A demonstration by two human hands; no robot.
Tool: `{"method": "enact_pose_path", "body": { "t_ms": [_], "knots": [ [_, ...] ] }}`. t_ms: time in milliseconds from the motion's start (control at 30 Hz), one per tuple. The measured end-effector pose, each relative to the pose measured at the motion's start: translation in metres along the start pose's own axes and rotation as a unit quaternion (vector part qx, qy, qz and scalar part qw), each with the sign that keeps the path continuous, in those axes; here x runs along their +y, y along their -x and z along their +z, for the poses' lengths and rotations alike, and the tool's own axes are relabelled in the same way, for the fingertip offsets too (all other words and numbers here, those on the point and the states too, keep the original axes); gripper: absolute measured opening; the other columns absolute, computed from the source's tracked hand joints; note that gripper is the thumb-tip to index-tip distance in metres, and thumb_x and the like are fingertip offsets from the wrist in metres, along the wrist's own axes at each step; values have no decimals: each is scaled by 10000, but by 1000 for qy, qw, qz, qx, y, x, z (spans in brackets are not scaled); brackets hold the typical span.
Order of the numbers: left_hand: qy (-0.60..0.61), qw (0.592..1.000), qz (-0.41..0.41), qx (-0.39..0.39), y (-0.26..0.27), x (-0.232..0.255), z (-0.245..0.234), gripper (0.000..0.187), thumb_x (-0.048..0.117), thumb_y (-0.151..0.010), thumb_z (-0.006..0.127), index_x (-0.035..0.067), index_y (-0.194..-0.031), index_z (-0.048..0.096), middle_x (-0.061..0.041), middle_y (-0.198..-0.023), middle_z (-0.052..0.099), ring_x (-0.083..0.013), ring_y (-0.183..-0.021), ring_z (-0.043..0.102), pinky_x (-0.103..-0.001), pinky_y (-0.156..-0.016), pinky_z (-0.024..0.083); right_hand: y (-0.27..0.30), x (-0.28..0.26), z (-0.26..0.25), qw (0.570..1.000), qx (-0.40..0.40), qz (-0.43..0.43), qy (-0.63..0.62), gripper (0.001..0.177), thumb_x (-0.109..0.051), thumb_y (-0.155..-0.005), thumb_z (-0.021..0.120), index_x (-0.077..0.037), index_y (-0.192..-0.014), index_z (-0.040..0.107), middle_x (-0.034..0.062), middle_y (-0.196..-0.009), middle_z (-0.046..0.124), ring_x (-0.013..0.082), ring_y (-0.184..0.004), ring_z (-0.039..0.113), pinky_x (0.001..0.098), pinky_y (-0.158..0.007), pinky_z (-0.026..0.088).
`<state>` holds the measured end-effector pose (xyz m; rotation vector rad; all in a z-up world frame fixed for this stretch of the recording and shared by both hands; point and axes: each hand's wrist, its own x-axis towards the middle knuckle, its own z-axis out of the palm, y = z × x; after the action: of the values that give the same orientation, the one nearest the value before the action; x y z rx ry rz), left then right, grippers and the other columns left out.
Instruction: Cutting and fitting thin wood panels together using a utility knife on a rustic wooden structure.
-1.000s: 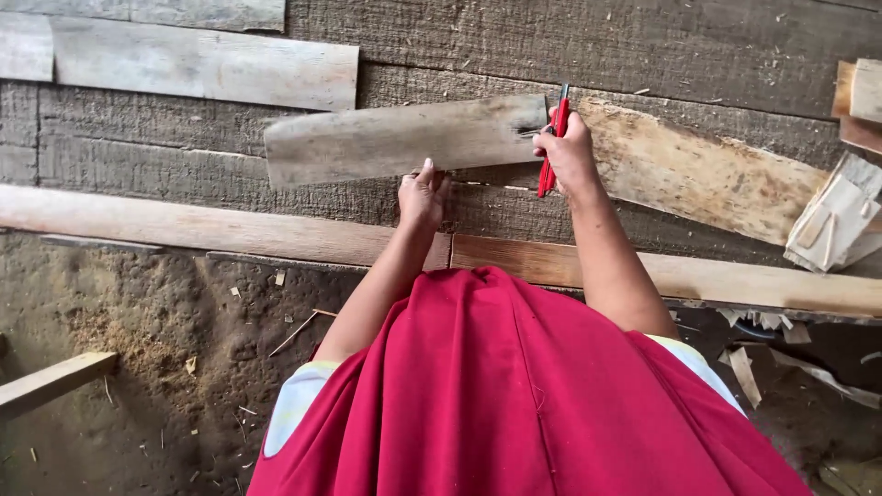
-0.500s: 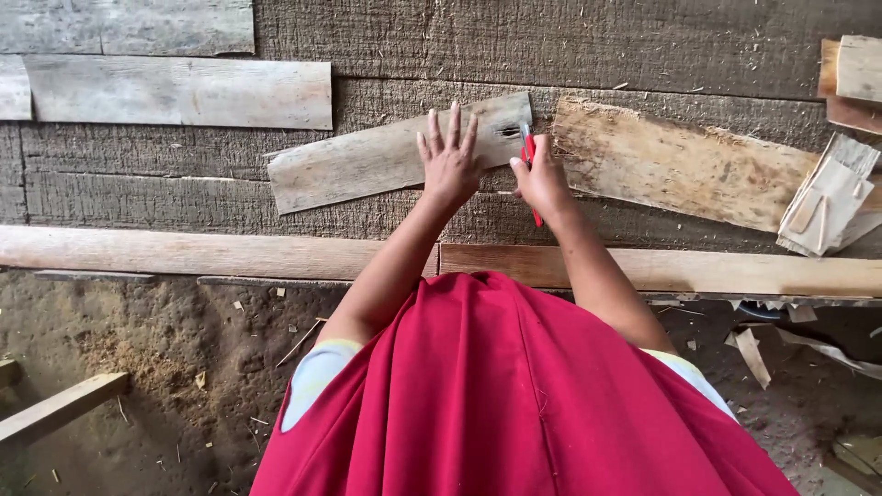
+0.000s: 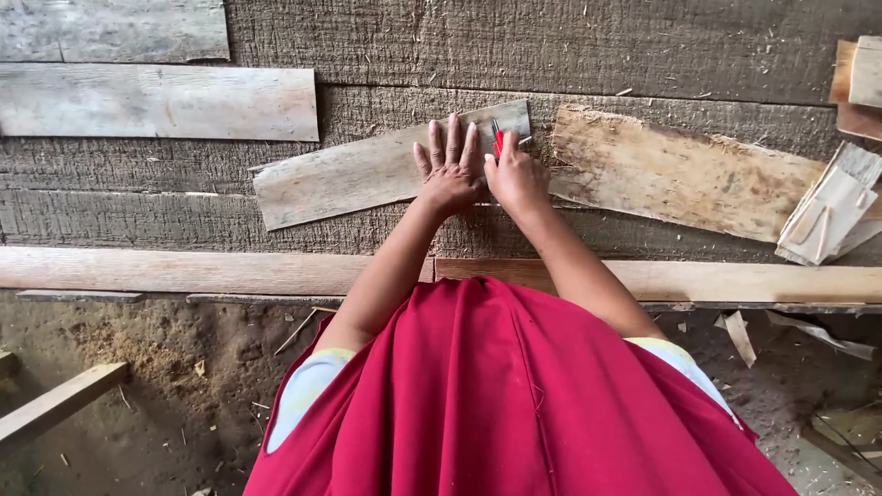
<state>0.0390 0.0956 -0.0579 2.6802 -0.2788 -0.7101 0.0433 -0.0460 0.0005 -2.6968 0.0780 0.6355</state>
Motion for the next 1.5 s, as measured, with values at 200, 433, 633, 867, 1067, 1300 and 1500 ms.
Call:
{"method": "enact_pose_path", "body": {
  "t_ms": [200,433,633,867,1067,1300,1500],
  "knots": [
    [-3,1000,1,6,-5,-5,14,963,535,-963,560,259,-1678,-23,-126,-1707,-181,-491,-1519,-191,-749,-1171,-37,-19,0,12,998,45,-35,35,482,-364,-1016,515,-56,-1350,357,226,-820,731,462,-800,745,579,-719,565],
    [3,1000,-7,5,-4,0,8,922,522,-978,534,269,-1679,-10,-117,-1710,-182,-488,-1520,-203,-740,-1178,-47,-27,-2,10,996,9,-28,85,503,-329,-1000,491,-40,-1386,350,200,-828,740,446,-856,750,567,-763,577],
    [17,1000,-16,0,7,8,-9,830,542,-1024,450,290,-1675,2,-98,-1712,-179,-471,-1518,-225,-723,-1180,-72,-19,0,17,997,-17,-26,72,552,-314,-985,496,-2,-1419,359,239,-886,735,481,-912,735,590,-771,572],
    [-3,1000,-19,-7,3,10,-8,981,595,-964,573,299,-1675,-33,-98,-1701,-214,-466,-1507,-254,-724,-1171,-106,10,2,13,999,-36,-11,39,525,-220,-991,461,45,-1431,349,270,-892,718,505,-958,714,609,-852,530],
    [-7,1000,-12,1,3,1,3,1023,582,-968,632,293,-1675,-49,-107,-1699,-218,-462,-1506,-261,-727,-1171,-103,18,11,32,998,-39,-9,39,454,-235,-997,460,10,-1369,371,267,-883,714,510,-957,711,628,-879,507],
    [-10,1000,-14,1,0,1,1,1011,573,-984,625,286,-1677,-53,-105,-1700,-219,-451,-1510,-260,-712,-1180,-105,36,3,14,998,-54,-4,23,422,-192,-1042,416,35,-1391,352,271,-870,700,506,-993,692,620,-915,492],
    [-2,1000,-16,-16,-1,3,-5,988,566,-1002,596,284,-1671,-74,-112,-1686,-251,-457,-1493,-289,-721,-1163,-133,60,6,10,997,-75,8,13,402,-138,-1047,437,77,-1383,389,281,-844,701,504,-949,705,617,-921,506]
  ]
}}
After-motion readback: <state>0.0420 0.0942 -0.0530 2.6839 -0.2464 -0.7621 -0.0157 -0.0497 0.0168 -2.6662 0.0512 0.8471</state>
